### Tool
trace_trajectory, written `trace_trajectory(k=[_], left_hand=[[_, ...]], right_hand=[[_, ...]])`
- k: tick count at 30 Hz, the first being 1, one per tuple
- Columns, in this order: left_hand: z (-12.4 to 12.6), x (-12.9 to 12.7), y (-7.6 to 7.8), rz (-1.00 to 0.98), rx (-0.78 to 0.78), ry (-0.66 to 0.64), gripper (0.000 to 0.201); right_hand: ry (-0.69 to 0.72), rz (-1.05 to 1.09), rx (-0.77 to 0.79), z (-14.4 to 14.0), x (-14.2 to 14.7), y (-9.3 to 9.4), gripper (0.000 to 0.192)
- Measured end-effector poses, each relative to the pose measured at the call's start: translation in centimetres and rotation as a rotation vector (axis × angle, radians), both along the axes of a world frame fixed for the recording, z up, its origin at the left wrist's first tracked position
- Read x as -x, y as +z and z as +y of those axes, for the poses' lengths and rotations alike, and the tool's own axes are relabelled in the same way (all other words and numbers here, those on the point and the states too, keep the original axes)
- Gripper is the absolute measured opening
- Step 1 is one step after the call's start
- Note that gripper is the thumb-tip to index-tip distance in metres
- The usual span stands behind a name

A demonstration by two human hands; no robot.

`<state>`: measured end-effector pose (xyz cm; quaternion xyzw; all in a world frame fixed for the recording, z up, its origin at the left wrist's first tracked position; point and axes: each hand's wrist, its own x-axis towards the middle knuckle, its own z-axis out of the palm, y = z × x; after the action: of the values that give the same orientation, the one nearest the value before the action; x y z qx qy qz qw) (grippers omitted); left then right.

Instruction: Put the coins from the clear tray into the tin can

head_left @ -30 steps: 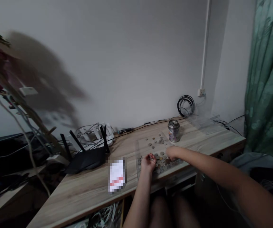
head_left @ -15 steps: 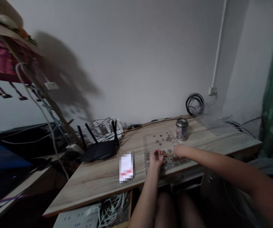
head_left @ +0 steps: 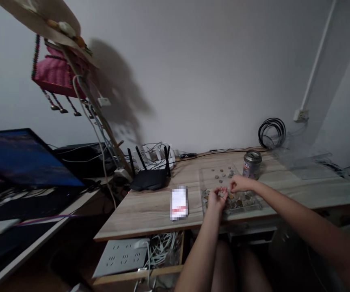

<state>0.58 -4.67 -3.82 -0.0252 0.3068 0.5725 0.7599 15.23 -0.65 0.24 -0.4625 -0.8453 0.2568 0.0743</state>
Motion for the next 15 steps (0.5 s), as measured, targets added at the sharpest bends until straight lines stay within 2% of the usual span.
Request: trace_trajectory(k=[3, 6, 9, 12, 15], left_hand=[[0.1, -0.2, 0.0, -0.010, -0.012, -0.024, 0.013], [0.1, -0.4, 0.1, -0.017, 0.018, 0.039, 0.015], [0.0, -0.3, 0.1, -0.017, 0.032, 0.051, 0.016], [-0.2, -0.3, 0.1, 0.000, 0.047, 0.037, 0.013], [-0.4, -0.4, 0.0, 0.031, 0.057, 0.027, 0.013]], right_hand=[[-0.017, 0.164, -0.002, 0.2, 1.8, 0.0, 0.020], [-0.085, 0.204, -0.095, 0.0, 3.3, -1.1, 0.019], [-0.158, 0.289, -0.212, 0.1, 2.9, -1.1, 0.019], [-0.378, 0.318, -0.443, 0.9, -0.1, 1.6, 0.026], [-0.730, 0.188, -0.688, 2.2, -4.8, 5.5, 0.032]])
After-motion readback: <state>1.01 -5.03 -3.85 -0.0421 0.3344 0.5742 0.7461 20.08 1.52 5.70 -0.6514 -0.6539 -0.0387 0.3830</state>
